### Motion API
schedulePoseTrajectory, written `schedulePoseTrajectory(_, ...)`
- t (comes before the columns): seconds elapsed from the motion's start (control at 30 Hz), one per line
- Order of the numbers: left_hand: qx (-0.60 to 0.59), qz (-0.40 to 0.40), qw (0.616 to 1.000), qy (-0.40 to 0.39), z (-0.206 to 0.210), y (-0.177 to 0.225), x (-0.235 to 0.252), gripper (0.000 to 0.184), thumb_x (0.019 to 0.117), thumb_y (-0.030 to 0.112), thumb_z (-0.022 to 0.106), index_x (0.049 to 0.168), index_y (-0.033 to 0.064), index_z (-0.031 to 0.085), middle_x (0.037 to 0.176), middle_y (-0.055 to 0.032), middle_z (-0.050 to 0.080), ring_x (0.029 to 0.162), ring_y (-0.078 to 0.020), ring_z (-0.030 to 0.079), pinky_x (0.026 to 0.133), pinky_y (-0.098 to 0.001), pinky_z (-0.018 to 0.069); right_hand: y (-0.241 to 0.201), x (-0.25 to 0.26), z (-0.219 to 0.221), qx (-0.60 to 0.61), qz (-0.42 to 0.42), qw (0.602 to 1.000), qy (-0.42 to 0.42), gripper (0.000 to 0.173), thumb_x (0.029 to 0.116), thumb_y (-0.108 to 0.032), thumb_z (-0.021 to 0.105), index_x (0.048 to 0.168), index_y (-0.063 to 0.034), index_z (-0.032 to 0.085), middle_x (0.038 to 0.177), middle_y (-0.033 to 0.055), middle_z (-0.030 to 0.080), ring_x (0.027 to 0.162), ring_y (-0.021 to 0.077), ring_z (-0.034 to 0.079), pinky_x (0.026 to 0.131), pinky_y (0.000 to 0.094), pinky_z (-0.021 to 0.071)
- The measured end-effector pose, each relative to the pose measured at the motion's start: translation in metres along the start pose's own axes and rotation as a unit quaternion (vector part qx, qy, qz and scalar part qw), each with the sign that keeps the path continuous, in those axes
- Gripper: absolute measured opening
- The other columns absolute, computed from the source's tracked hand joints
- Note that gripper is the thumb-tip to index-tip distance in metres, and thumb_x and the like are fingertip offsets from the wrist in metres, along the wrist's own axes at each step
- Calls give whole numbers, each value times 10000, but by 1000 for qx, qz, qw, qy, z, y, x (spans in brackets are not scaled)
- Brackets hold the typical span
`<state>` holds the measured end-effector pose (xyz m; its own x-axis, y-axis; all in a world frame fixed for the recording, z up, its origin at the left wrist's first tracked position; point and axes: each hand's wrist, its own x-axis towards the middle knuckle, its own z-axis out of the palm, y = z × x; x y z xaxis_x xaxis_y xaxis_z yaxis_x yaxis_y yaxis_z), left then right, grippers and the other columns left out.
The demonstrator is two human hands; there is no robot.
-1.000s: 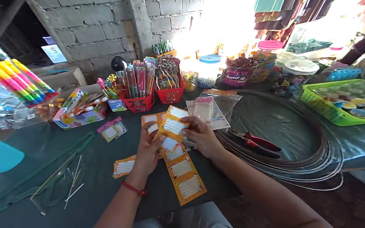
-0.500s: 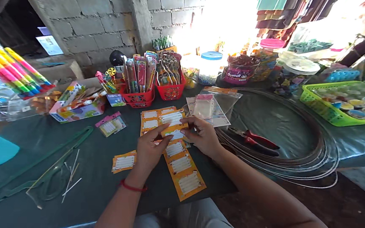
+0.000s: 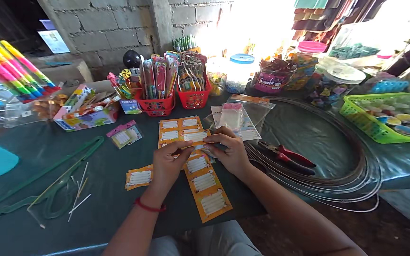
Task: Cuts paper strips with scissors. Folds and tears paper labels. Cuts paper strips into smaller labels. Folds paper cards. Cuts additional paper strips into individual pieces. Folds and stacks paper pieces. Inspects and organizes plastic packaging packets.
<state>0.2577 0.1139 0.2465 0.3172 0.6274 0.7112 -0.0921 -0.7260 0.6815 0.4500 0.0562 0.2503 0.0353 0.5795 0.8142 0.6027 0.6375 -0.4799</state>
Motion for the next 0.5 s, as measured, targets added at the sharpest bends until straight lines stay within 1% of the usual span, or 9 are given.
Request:
schedulePoseTrajectory(0.07, -24, -21, 999, -13, 2, 2, -1, 115, 903, 38, 717, 998, -20, 746, 911, 12, 747, 765, 34, 664, 729, -148, 564, 0, -1, 1, -15, -10, 1000, -12, 105, 920, -146, 708, 944, -74, 780, 883, 32, 620, 879, 60, 581, 828, 192, 485)
schedulePoseTrajectory(0.13, -35, -33, 998, -28, 6, 2, -3, 104, 904, 21, 705, 992, -13, 748, 910, 15, 746, 770, 34, 662, 738, -149, 562, 0, -3, 3, -34, -24, 999, -30, 114, 929, -159, 690, 925, -90, 781, 874, 43, 629, 888, 108, 591, 842, 252, 485)
schedulePoseTrajectory(0.23, -24, -53, 998, -21, 9, 3, -4, 98, 909, 27, 699, 988, -10, 745, 901, 9, 745, 768, 26, 668, 733, -148, 564, 0, -4, 6, -35, -18, 998, -39, 134, 920, -192, 712, 962, -80, 771, 924, 53, 633, 905, 112, 603, 832, 250, 508)
schedulePoseTrajectory(0.27, -21, -62, 998, -10, 9, 4, -4, 98, 913, 33, 698, 991, -9, 741, 888, 13, 738, 754, 29, 660, 718, -143, 557, 0, -3, 5, -35, -14, 999, -38, 174, 897, -222, 741, 997, -83, 764, 976, 59, 623, 942, 121, 595, 850, 262, 511)
schedulePoseTrajectory(0.33, -26, -89, 996, 8, 7, 5, -2, 117, 925, 50, 699, 1026, -2, 728, 862, 31, 724, 733, 21, 654, 700, -154, 559, -1, -2, 4, -40, -1, 998, -38, 299, 838, -268, 800, 1073, -89, 754, 1157, 117, 614, 1086, 200, 583, 916, 346, 508)
schedulePoseTrajectory(0.4, -46, -110, 993, 22, 4, 4, 0, 159, 931, 54, 698, 1079, 2, 721, 830, 43, 709, 710, 2, 653, 687, -177, 565, -4, -1, 3, -29, 45, 997, -56, 404, 820, -256, 823, 1164, -70, 724, 1377, 206, 525, 1237, 248, 557, 978, 355, 523)
schedulePoseTrajectory(0.43, -57, -116, 991, 25, 3, 3, 0, 172, 930, 51, 699, 1093, 6, 722, 822, 47, 709, 705, -6, 655, 687, -185, 569, -6, 0, 2, -11, 78, 995, -68, 437, 830, -232, 816, 1215, -57, 705, 1438, 229, 483, 1247, 237, 563, 964, 330, 533)
schedulePoseTrajectory(0.47, -66, -120, 990, 27, 2, 2, 0, 176, 925, 45, 700, 1096, 8, 722, 817, 52, 709, 704, -8, 656, 689, -188, 570, -7, 1, 1, 7, 109, 991, -77, 434, 849, -208, 801, 1239, -51, 693, 1435, 226, 490, 1175, 199, 600, 897, 289, 551)
schedulePoseTrajectory(0.5, -71, -119, 990, 24, 3, 2, 0, 179, 919, 38, 704, 1094, 10, 725, 820, 57, 709, 707, -3, 653, 693, -184, 566, -8, 1, 0, 24, 129, 988, -80, 399, 870, -173, 781, 1234, -37, 692, 1353, 211, 546, 1034, 149, 643, 801, 240, 565)
